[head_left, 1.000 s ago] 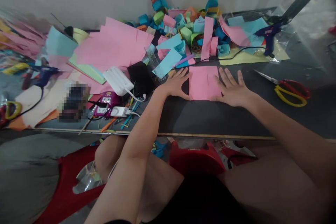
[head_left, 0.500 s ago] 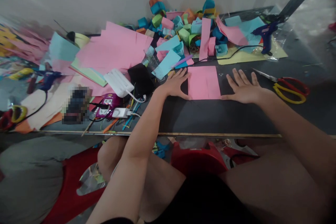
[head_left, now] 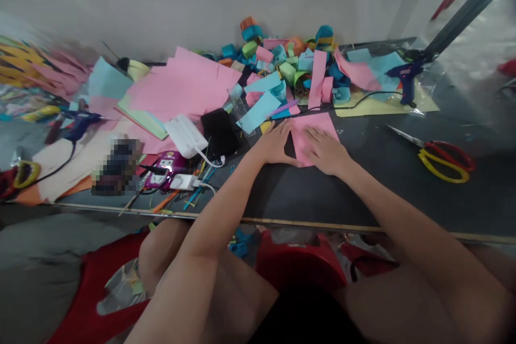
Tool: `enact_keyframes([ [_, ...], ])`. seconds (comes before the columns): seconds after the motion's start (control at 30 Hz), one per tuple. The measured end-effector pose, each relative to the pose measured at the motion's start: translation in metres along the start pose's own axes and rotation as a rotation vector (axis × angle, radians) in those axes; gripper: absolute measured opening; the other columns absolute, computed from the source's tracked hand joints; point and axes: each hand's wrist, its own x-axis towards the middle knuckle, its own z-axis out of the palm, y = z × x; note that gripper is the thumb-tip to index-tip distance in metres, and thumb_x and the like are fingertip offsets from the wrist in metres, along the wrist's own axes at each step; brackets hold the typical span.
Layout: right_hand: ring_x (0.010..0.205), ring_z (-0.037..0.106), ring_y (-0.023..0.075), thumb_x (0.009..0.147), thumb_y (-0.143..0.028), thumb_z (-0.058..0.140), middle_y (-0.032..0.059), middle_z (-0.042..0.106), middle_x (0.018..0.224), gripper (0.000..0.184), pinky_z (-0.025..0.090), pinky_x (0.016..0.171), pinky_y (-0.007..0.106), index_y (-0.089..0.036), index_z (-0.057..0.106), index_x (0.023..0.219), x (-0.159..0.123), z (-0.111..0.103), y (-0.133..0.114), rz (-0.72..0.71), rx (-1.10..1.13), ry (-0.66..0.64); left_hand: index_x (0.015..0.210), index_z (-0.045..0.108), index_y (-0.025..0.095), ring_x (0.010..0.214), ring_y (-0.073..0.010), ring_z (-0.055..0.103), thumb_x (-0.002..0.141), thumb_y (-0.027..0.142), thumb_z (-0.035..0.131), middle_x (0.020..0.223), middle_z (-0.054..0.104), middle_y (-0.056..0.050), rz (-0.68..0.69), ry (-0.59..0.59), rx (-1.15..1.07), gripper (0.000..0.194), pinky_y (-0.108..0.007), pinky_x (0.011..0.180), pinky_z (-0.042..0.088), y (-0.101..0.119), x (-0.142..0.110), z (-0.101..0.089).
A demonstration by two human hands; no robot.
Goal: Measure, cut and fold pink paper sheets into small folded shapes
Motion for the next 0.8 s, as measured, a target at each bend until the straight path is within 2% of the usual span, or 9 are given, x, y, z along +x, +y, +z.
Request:
enact_keyframes([
  [0.1, 0.163, 0.027, 0.0286, 0.102, -0.045, 0.030, 0.0124, 0.029, 0.175, 0.074, 0.022, 0.134, 0.051, -0.007, 0.035, 0.165, -0.0032, 0.0040, 0.0006, 0.040, -0.054, 0.014, 0.170, 0.016, 0.014, 0.167, -0.0362, 0.009, 0.071, 0.089, 0.064, 0.178, 0.009, -0.017, 0.016, -0.003, -0.006, 0.133, -0.052, 0.136, 0.000, -0.0028, 0.0017, 0.0025],
  [0.2, 0.164, 0.025, 0.0295, 0.101, -0.047, 0.032, 0.0124, 0.027, 0.175, 0.076, 0.020, 0.134, 0.050, -0.006, 0.034, 0.165, -0.0044, 0.0021, 0.0014, 0.050, -0.067, -0.003, 0.171, 0.012, 0.013, 0.167, -0.0356, 0.004, 0.074, 0.090, 0.059, 0.179, 0.005, -0.016, 0.002, -0.045, 0.005, 0.132, -0.052, 0.136, -0.003, -0.0042, 0.0026, 0.0016],
  [0.4, 0.164, 0.024, 0.0310, 0.101, -0.051, 0.032, 0.0114, 0.028, 0.175, 0.077, 0.019, 0.134, 0.052, -0.009, 0.034, 0.166, -0.0035, 0.0030, 0.0004, 0.081, -0.060, -0.003, 0.172, 0.005, 0.017, 0.167, -0.0377, 0.001, 0.069, 0.094, 0.060, 0.179, 0.000, -0.013, 0.006, -0.074, -0.012, 0.140, -0.053, 0.135, -0.003, -0.0046, 0.0036, 0.0000],
  [0.57, 0.163, 0.025, 0.0325, 0.102, -0.053, 0.034, 0.0083, 0.029, 0.176, 0.075, 0.021, 0.133, 0.055, -0.015, 0.034, 0.167, -0.0053, 0.0022, -0.0021, 0.124, -0.064, 0.010, 0.172, 0.006, 0.018, 0.167, -0.0379, 0.002, 0.068, 0.093, 0.062, 0.179, 0.003, -0.013, 0.017, -0.042, -0.025, 0.140, -0.053, 0.136, -0.003, -0.0071, 0.0039, 0.0032],
  [0.8, 0.163, 0.025, 0.0321, 0.101, -0.052, 0.037, 0.0080, 0.027, 0.176, 0.075, 0.020, 0.134, 0.055, -0.015, 0.034, 0.167, -0.0054, 0.0013, -0.0039, 0.145, -0.052, -0.003, 0.171, 0.013, 0.016, 0.167, -0.0380, 0.007, 0.065, 0.092, 0.065, 0.179, 0.009, -0.015, 0.011, -0.020, -0.039, 0.140, -0.053, 0.136, 0.001, -0.0062, 0.0041, 0.0023],
])
